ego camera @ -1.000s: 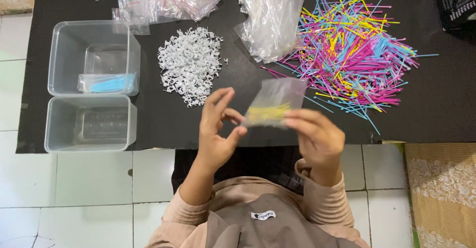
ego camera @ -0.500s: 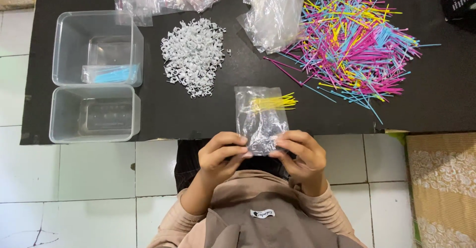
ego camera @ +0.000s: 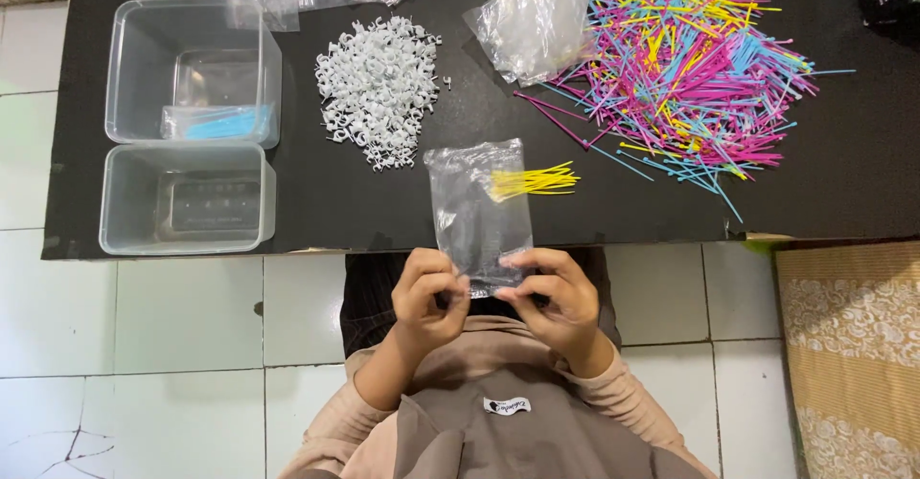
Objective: Sorting yellow cable ties and placing them into a small plastic bag.
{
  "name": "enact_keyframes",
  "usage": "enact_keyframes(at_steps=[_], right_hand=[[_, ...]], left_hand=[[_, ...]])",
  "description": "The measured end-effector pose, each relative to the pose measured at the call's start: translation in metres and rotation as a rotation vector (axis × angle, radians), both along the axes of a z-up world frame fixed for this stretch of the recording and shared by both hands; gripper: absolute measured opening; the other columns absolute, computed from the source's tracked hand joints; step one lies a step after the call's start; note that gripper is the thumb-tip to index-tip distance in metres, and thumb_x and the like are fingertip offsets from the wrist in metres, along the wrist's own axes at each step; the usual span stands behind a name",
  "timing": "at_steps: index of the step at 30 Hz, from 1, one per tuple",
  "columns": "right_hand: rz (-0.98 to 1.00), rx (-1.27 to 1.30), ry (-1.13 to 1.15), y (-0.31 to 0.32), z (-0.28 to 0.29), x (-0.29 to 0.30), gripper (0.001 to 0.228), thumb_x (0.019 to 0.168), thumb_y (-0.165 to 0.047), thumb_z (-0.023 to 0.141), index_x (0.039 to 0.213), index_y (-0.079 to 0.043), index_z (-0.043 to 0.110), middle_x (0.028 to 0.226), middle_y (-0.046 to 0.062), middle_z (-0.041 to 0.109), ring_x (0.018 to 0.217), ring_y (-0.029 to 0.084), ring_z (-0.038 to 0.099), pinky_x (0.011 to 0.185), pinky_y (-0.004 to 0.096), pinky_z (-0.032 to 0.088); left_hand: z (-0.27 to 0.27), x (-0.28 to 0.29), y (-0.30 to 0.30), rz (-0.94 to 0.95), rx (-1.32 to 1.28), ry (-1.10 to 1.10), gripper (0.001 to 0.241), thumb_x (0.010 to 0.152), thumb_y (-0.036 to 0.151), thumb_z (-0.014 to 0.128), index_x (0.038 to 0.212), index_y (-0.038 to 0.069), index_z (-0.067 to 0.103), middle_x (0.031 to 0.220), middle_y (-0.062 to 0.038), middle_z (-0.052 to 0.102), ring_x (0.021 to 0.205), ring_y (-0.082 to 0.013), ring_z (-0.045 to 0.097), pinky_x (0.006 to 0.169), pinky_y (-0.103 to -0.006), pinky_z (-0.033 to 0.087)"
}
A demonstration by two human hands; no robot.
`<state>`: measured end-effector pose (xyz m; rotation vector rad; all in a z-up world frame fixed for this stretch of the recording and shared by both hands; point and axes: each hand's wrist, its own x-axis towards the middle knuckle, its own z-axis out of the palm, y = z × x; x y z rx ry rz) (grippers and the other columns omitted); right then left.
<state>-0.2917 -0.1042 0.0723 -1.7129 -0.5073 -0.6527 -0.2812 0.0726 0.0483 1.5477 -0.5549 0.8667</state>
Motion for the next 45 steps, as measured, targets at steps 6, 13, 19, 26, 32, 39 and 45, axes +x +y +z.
enact_keyframes(at_steps=[6,13,19,26,32,39,45], right_hand=[[-0.091,-0.022,0.003,0.009,-0.017,-0.005,0.017,0.082,0.006,0.078,0.077,-0.005,0.067,0.089,0.015,0.071,0.076,0.032,0.072,0.071,0.039,0.061],[-0.237,0.065,-0.071,0.013,-0.039,-0.012,0.018,0.084,0.007,0.075,0.088,-0.005,0.062,0.105,0.017,0.060,0.083,0.026,0.067,0.074,0.034,0.059],[-0.176,0.174,-0.056,0.023,-0.028,-0.015,0.006,0.089,0.008,0.070,0.092,0.007,0.065,0.094,0.023,0.061,0.082,0.033,0.072,0.072,0.036,0.059],[-0.137,0.194,0.018,0.026,-0.010,-0.014,0.005,0.093,0.009,0.066,0.096,0.008,0.070,0.091,0.024,0.071,0.082,0.035,0.075,0.072,0.041,0.060],[0.023,0.647,0.308,0.030,-0.018,-0.010,0.006,0.097,0.002,0.063,0.100,0.005,0.066,0.101,0.023,0.069,0.093,0.023,0.067,0.078,0.033,0.055],[0.125,0.884,0.607,-0.009,-0.072,-0.013,0.012,0.091,0.008,0.065,0.102,0.012,0.065,0.092,0.025,0.072,0.082,0.026,0.072,0.074,0.034,0.059],[0.374,1.026,0.768,-0.030,-0.044,-0.003,0.021,0.087,0.013,0.067,0.097,-0.002,0.055,0.075,0.017,0.059,0.072,0.024,0.060,0.065,0.030,0.050]], left_hand=[[-0.008,-0.009,-0.014,-0.045,0.013,0.061,0.016,0.087,-0.002,0.073,0.078,0.004,0.061,0.070,-0.012,0.054,0.057,-0.0311,0.054,0.052,-0.0386,0.046],[-0.003,-0.009,-0.020,0.047,0.121,-0.128,0.015,0.082,-0.007,0.067,0.078,0.007,0.062,0.075,-0.009,0.052,0.060,-0.0255,0.048,0.057,-0.0371,0.047],[-0.022,-0.013,-0.015,0.035,-0.016,-0.071,0.014,0.080,-0.011,0.070,0.085,0.001,0.065,0.092,-0.019,0.063,0.074,-0.0347,0.066,0.067,-0.0429,0.058],[-0.003,-0.006,-0.009,0.055,-0.013,0.041,0.010,0.082,-0.010,0.074,0.086,-0.004,0.067,0.086,-0.020,0.073,0.074,-0.0376,0.073,0.067,-0.0431,0.060],[-0.001,-0.012,-0.010,-0.065,-0.063,0.249,0.008,0.081,-0.007,0.080,0.087,-0.003,0.076,0.088,-0.018,0.080,0.073,-0.0331,0.078,0.061,-0.0380,0.063],[-0.029,-0.016,-0.005,-0.573,-0.603,0.759,0.008,0.094,0.002,0.070,0.094,-0.004,0.075,0.094,-0.019,0.072,0.069,-0.0224,0.070,0.053,-0.0320,0.061],[-0.051,-0.008,0.011,-0.630,-0.618,0.818,0.011,0.095,0.001,0.069,0.095,-0.009,0.075,0.090,-0.013,0.053,0.068,-0.0095,0.048,0.056,-0.0260,0.048]])
